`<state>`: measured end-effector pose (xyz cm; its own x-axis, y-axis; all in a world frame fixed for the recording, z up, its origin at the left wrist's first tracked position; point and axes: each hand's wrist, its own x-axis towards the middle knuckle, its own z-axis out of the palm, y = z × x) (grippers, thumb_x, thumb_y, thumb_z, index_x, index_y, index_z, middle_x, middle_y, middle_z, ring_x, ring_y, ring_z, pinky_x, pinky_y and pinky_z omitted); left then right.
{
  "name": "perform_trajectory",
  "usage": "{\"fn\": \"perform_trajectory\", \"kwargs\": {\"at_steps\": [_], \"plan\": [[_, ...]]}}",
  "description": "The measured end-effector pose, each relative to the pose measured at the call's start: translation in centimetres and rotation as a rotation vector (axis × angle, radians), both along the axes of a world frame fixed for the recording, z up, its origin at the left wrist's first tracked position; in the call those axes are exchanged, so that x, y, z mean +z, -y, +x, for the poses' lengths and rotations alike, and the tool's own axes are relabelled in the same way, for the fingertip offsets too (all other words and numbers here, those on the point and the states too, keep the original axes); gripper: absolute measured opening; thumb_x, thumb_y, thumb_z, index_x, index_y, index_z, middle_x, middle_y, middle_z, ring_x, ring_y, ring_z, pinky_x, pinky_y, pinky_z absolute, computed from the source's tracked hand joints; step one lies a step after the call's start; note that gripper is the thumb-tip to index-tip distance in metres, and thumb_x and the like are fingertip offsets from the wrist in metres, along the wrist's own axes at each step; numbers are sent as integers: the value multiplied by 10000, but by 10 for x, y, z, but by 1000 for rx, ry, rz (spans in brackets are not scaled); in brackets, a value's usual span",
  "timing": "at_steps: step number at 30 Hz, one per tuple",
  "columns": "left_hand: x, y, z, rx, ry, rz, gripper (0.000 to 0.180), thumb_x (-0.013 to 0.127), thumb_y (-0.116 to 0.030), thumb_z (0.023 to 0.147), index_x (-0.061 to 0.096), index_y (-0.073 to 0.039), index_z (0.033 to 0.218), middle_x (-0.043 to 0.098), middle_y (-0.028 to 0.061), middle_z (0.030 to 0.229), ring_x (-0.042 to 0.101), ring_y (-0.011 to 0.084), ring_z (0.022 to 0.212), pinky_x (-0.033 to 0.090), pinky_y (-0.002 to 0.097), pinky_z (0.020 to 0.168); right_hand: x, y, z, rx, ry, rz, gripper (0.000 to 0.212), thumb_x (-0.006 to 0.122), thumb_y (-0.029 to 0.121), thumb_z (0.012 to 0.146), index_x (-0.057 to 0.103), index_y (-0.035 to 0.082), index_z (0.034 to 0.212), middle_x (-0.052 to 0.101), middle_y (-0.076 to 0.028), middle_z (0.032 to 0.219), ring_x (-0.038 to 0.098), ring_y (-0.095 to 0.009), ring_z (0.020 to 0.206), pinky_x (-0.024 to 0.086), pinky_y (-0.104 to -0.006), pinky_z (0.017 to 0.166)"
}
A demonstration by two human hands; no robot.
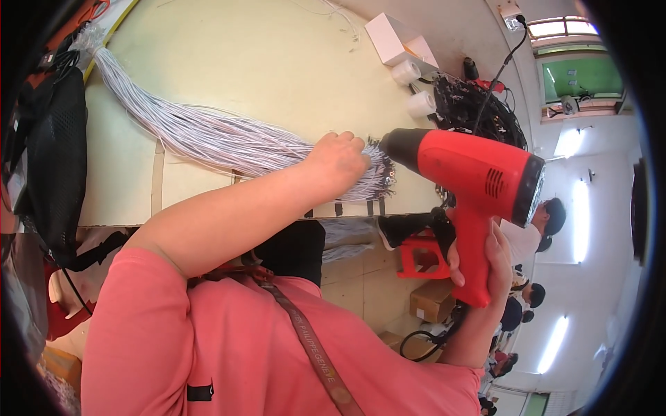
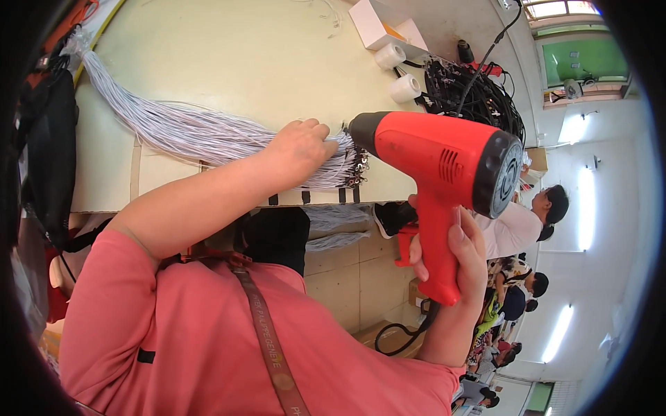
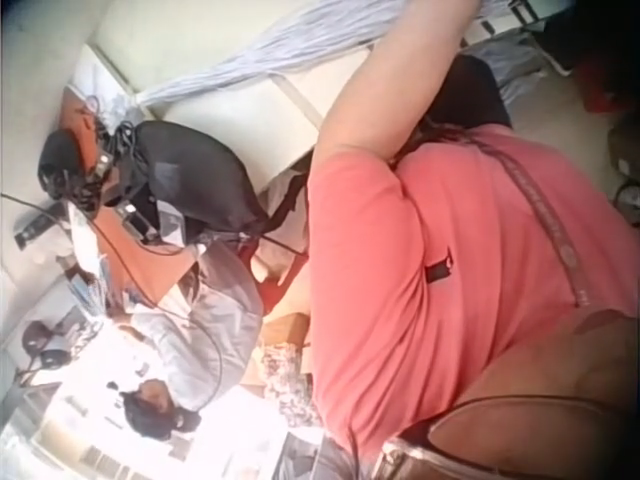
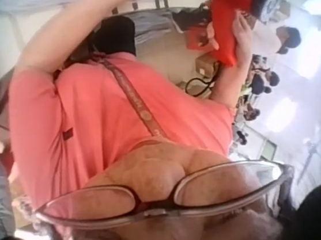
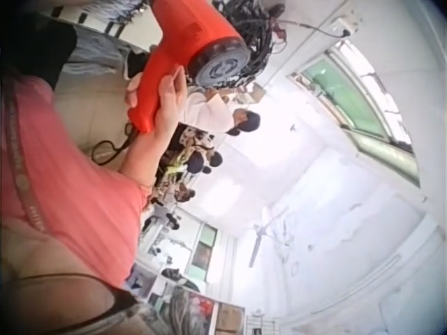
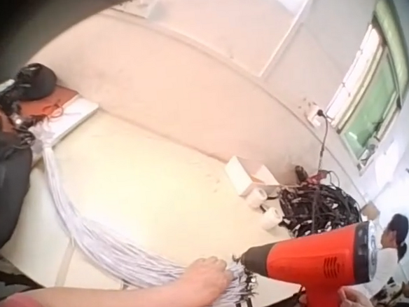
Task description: Applying heat using a heat gun to a bundle of white wires on a workbench to process or shrink them.
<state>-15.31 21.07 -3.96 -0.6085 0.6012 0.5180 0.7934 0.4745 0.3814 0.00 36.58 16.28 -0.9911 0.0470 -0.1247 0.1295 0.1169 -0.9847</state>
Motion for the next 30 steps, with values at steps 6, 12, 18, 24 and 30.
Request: {"fn": "perform_trajectory", "kwargs": {"at_steps": [6,12,18,24,30], "plan": [[3,0,1,14,17,-19,115,561,-116,744,651,-94,813,592,77,869,555,231,899,450,345,733,0,0,-2,-7,-9,5,608,542,313,896,332,-117,1271,482,-303,1201,548,-209,553,397,-239,359],[2,1,0,15,4,-18,131,549,-119,749,642,-88,836,574,87,848,554,240,880,455,352,728,0,4,-2,-6,1,35,587,547,309,892,353,-122,1240,493,-299,1183,550,-209,542,401,-244,364],[3,2,1,13,11,-10,158,536,-113,756,635,-82,875,555,94,825,549,248,864,455,360,727,1,3,-4,-3,63,44,606,610,341,852,433,-127,1194,541,-277,1142,561,-216,522,421,-274,411],[5,1,2,8,20,-3,181,542,-92,742,635,-80,896,545,94,827,545,251,856,450,360,742,1,-10,-8,98,130,21,587,566,323,874,383,-117,1216,522,-277,1140,561,-211,550,400,-248,377],[0,3,0,16,17,-3,204,543,-82,731,639,-85,912,537,91,822,543,251,858,449,363,752,-5,5,-14,4,104,31,583,577,306,865,382,-115,1218,510,-275,1166,573,-214,566,416,-251,391]]}}
